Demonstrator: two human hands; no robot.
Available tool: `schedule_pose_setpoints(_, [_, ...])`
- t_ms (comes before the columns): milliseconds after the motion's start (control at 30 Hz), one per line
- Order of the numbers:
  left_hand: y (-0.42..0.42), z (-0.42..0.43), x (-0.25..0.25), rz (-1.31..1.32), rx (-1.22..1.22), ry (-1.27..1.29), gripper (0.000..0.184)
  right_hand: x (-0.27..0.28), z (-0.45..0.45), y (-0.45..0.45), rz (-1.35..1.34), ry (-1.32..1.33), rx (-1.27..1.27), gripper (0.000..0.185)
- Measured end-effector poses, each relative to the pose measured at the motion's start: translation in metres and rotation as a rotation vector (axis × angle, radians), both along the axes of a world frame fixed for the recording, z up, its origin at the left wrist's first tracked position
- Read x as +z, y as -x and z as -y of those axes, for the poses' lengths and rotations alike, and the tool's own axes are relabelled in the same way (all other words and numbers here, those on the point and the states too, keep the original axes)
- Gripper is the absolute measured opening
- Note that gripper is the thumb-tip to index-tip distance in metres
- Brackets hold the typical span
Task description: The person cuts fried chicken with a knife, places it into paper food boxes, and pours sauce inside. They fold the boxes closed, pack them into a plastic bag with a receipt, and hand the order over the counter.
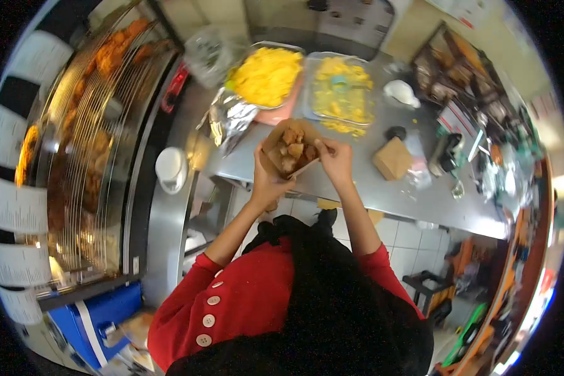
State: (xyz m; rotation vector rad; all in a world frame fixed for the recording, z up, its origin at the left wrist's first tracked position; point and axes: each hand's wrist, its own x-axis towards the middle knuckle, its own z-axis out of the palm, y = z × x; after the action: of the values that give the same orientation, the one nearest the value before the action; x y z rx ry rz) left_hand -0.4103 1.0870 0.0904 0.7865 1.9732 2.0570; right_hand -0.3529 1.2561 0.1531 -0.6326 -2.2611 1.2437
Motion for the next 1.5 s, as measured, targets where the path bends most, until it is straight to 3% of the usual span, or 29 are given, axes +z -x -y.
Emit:
schedule_pose_setpoints(100, [-0.008, -0.049, -0.026, -0.040, -0.112, -0.007, 0.106, -0.039, -0.041, -0.019, -0.057, -0.127, -0.094, 0.024])
schedule_pose_setpoints(200, [-0.024, -0.072, -0.043, -0.080, -0.249, 0.160, 0.109, -0.045, -0.064, -0.042, 0.306, -0.120, -0.112, 0.030])
schedule_pose_setpoints(300, [-0.029, -0.081, -0.057, -0.011, -0.251, 0.034, 0.123, -0.073, -0.083, -0.058, 0.136, 0.115, -0.003, 0.037])
schedule_pose_setpoints(333, [-0.028, -0.079, -0.051, 0.007, -0.246, 0.007, 0.125, -0.082, -0.092, -0.064, 0.173, 0.331, 0.030, 0.039])
schedule_pose_setpoints(400, [-0.022, -0.071, -0.041, 0.413, -0.367, -0.205, 0.121, -0.095, -0.114, -0.069, 0.237, 0.752, 0.100, 0.044])
schedule_pose_setpoints(433, [-0.017, -0.068, -0.042, 0.618, -0.363, -0.315, 0.117, -0.093, -0.118, -0.067, 0.234, 0.680, 0.141, 0.044])
schedule_pose_setpoints(500, [-0.019, -0.065, -0.041, 0.782, -0.432, -0.656, 0.096, -0.089, -0.119, -0.064, 0.228, 0.537, 0.223, 0.046])
schedule_pose_setpoints(600, [-0.031, -0.079, -0.032, 0.549, -0.232, -0.225, 0.088, -0.086, -0.108, -0.054, 0.198, 0.742, 0.316, 0.044])
schedule_pose_setpoints(700, [-0.042, -0.100, -0.046, 0.411, 0.020, -0.090, 0.073, -0.129, -0.103, -0.039, 0.170, 0.345, 0.336, 0.046])
schedule_pose_setpoints(800, [-0.045, -0.108, -0.051, 0.346, 0.187, -0.098, 0.062, -0.137, -0.101, -0.029, 0.194, 0.322, 0.341, 0.037])
schedule_pose_setpoints(900, [-0.058, -0.116, -0.066, 0.234, 0.526, -0.028, 0.054, -0.118, -0.107, -0.036, -0.025, 0.612, 0.422, 0.027])
schedule_pose_setpoints(933, [-0.067, -0.121, -0.064, 0.185, 0.660, 0.020, 0.052, -0.110, -0.109, -0.041, -0.143, 0.575, 0.463, 0.026])
schedule_pose_setpoints(1000, [-0.090, -0.124, -0.059, 0.335, 0.605, -0.168, 0.048, -0.100, -0.111, -0.049, -0.381, 0.494, 0.538, 0.029])
schedule_pose_setpoints(1067, [-0.093, -0.100, -0.086, 0.189, 0.331, 0.186, 0.041, -0.101, -0.099, -0.045, -0.404, 0.488, 0.524, 0.034])
schedule_pose_setpoints(1100, [-0.089, -0.098, -0.082, 0.084, 0.360, 0.182, 0.045, -0.099, -0.094, -0.043, -0.418, 0.483, 0.512, 0.037])
schedule_pose_setpoints(1167, [-0.074, -0.099, -0.074, -0.124, 0.415, 0.170, 0.053, -0.094, -0.095, -0.039, -0.226, 0.214, 0.536, 0.037])
schedule_pose_setpoints(1267, [-0.047, -0.095, -0.017, -0.469, 0.050, 0.584, 0.068, -0.086, -0.092, -0.032, -0.082, -0.073, 0.546, 0.039])
schedule_pose_setpoints(1300, [-0.036, -0.093, -0.014, -0.514, -0.152, 0.655, 0.075, -0.085, -0.090, -0.031, -0.056, -0.149, 0.542, 0.040])
schedule_pose_setpoints(1400, [-0.032, -0.096, -0.005, -0.627, -0.221, 0.783, 0.070, -0.083, -0.092, -0.032, 0.092, -0.609, 0.531, 0.041])
schedule_pose_setpoints(1500, [-0.033, -0.094, 0.000, -0.569, -0.242, 0.792, 0.072, -0.079, -0.099, -0.031, 0.118, -0.674, 0.614, 0.046])
